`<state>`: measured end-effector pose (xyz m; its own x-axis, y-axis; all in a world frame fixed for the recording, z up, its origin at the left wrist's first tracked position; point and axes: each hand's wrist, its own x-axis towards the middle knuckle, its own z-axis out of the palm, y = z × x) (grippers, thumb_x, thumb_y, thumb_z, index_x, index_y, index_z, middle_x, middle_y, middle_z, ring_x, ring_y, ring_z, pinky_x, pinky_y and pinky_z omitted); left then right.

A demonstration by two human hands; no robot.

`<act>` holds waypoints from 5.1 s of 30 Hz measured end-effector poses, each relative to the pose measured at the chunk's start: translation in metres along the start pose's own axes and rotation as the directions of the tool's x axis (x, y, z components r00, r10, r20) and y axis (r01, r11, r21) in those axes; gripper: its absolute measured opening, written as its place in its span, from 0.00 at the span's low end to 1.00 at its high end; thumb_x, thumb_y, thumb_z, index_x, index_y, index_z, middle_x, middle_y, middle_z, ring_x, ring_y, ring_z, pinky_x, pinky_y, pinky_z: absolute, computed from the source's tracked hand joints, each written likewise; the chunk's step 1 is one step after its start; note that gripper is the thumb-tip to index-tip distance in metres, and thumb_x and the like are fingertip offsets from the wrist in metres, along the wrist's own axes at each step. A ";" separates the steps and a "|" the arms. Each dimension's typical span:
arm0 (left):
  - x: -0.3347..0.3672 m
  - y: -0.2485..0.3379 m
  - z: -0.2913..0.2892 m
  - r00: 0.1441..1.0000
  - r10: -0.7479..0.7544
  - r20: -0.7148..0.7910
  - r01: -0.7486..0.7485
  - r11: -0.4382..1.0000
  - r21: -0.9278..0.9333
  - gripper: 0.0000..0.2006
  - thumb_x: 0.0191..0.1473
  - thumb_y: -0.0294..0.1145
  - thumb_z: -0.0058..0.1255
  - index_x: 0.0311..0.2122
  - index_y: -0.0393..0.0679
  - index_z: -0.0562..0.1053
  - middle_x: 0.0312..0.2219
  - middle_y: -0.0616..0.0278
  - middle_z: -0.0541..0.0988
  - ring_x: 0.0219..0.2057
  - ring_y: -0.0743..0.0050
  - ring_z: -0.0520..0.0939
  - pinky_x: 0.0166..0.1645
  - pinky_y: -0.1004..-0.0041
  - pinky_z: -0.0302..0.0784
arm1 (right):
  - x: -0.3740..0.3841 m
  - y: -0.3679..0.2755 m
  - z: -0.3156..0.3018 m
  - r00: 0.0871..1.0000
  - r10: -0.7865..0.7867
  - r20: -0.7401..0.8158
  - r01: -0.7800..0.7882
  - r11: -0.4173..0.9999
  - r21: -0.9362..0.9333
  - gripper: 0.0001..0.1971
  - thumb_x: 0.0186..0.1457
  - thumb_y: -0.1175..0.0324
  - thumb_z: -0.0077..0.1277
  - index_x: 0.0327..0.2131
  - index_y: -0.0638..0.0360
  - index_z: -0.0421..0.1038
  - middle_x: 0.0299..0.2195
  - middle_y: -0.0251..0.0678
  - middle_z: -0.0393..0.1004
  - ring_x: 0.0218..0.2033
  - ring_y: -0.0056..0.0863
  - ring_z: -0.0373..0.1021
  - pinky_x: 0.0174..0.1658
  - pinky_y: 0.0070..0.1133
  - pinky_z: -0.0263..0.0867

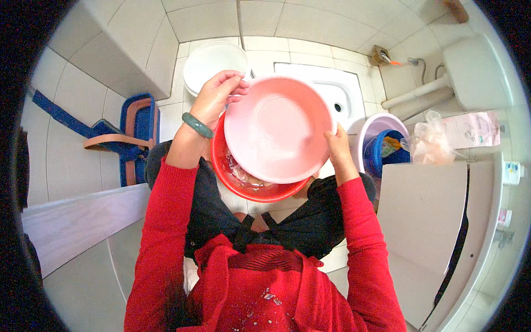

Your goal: The person pours water from a white bucket into a red bucket containing clothes, then repeatedly scrubs and rinses the garments by hand. The person also adds more items from a pink basin into the red bucket and continues washing.

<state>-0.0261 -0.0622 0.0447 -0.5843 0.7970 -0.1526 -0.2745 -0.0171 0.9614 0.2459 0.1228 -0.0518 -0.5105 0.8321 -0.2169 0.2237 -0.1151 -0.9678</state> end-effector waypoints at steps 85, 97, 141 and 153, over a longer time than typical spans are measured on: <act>0.029 -0.066 0.029 0.987 -0.163 0.009 0.160 0.977 0.141 0.11 0.56 0.35 0.43 0.40 0.41 0.69 0.32 0.61 0.76 0.31 0.77 0.77 0.35 0.80 0.72 | -0.233 0.248 -0.285 0.720 0.108 -0.686 -0.403 0.870 -0.285 0.18 0.55 0.66 0.44 0.48 0.61 0.62 0.38 0.36 0.70 0.36 0.21 0.67 0.36 0.16 0.63; 0.030 -0.063 0.029 0.965 -0.259 -0.024 0.258 0.965 -0.055 0.11 0.56 0.35 0.43 0.42 0.41 0.67 0.33 0.60 0.76 0.34 0.76 0.77 0.36 0.79 0.73 | -0.050 -0.056 0.014 0.928 -0.204 0.311 0.189 0.979 0.079 0.15 0.57 0.68 0.43 0.46 0.61 0.65 0.42 0.35 0.70 0.44 0.24 0.67 0.47 0.21 0.63; 0.029 -0.059 -0.010 0.981 -0.174 -0.083 0.151 0.962 -0.228 0.09 0.55 0.32 0.43 0.38 0.39 0.70 0.29 0.63 0.76 0.30 0.80 0.76 0.34 0.81 0.70 | 0.027 0.202 0.159 0.878 0.479 -0.021 -0.477 0.869 -0.127 0.11 0.49 0.66 0.42 0.26 0.65 0.67 0.18 0.34 0.69 0.17 0.23 0.64 0.20 0.21 0.61; 0.001 -0.231 0.031 0.613 -0.678 0.406 0.625 0.101 -0.774 0.20 0.52 0.56 0.41 0.34 0.50 0.71 0.30 0.61 0.77 0.33 0.62 0.77 0.44 0.61 0.72 | -0.044 0.021 0.144 0.970 -0.024 0.240 -0.029 0.976 0.218 0.14 0.54 0.70 0.35 0.42 0.63 0.66 0.34 0.38 0.72 0.33 0.29 0.70 0.37 0.23 0.66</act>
<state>0.0605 -0.0389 -0.1706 0.1382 0.7451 -0.6525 -0.9840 0.0285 -0.1759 0.1535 0.0062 -0.0811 -0.7001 0.6801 -0.2174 0.0523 -0.2548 -0.9656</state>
